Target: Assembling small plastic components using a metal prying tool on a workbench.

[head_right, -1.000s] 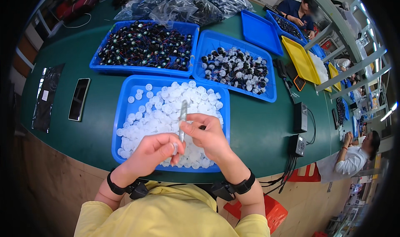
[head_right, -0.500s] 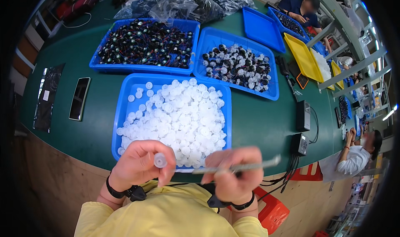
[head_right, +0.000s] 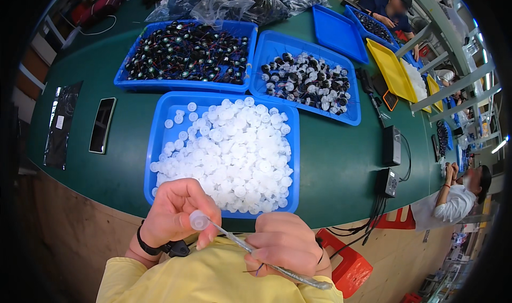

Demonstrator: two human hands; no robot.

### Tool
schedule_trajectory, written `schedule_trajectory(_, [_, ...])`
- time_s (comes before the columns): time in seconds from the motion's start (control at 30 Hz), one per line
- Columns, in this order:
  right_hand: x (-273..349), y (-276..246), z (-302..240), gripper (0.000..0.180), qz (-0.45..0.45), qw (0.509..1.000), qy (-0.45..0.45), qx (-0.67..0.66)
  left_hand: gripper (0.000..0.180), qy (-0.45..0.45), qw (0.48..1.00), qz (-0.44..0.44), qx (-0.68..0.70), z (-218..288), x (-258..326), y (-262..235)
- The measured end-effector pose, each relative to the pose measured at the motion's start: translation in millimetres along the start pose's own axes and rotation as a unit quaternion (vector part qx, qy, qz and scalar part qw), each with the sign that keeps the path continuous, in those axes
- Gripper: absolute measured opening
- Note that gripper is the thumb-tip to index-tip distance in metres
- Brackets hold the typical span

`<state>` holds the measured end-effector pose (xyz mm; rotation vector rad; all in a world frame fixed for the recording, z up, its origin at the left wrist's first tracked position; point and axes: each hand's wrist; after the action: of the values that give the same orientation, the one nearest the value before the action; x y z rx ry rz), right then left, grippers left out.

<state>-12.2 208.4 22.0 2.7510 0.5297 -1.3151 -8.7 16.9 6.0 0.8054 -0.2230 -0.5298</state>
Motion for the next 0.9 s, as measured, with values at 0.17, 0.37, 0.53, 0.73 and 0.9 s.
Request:
schedule_trajectory(0.17, [-3, 1, -1, 0.028, -0.011, 1.000, -0.009, -0.010, 0.027, 0.005, 0.995, -0.080, 0.061, -3, 0, -13])
schedule_trajectory(0.37, [4, 5, -6, 0.022, 0.035, 0.998, 0.017, -0.044, 0.031, -0.002, 0.997, -0.055, 0.057, -3, 1, -12])
schedule_trajectory(0.53, [-3, -8, -9, 0.023, -0.092, 0.994, 0.044, -0.025, 0.026, -0.007, 0.994, -0.083, 0.073, -4, 2, -15])
schedule_trajectory(0.73, [-4, 0, -3, 0.021, -0.163, 0.984, 0.005, 0.069, 0.023, -0.014, 0.994, -0.094, 0.062, -8, 1, -16])
schedule_trajectory(0.9, [5, 5, 9, 0.013, -0.157, 0.986, 0.035, 0.040, 0.021, -0.049, 0.997, -0.060, 0.018, -10, 3, -20])
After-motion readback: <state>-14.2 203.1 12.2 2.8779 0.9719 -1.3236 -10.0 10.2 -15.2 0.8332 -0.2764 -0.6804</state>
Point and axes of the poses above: each hand's wrist, its own x-axis away from the middle knuckle, its own y-axis out of the palm, z = x × y, and after that the axes turned 6 degrees about -x, right-handed
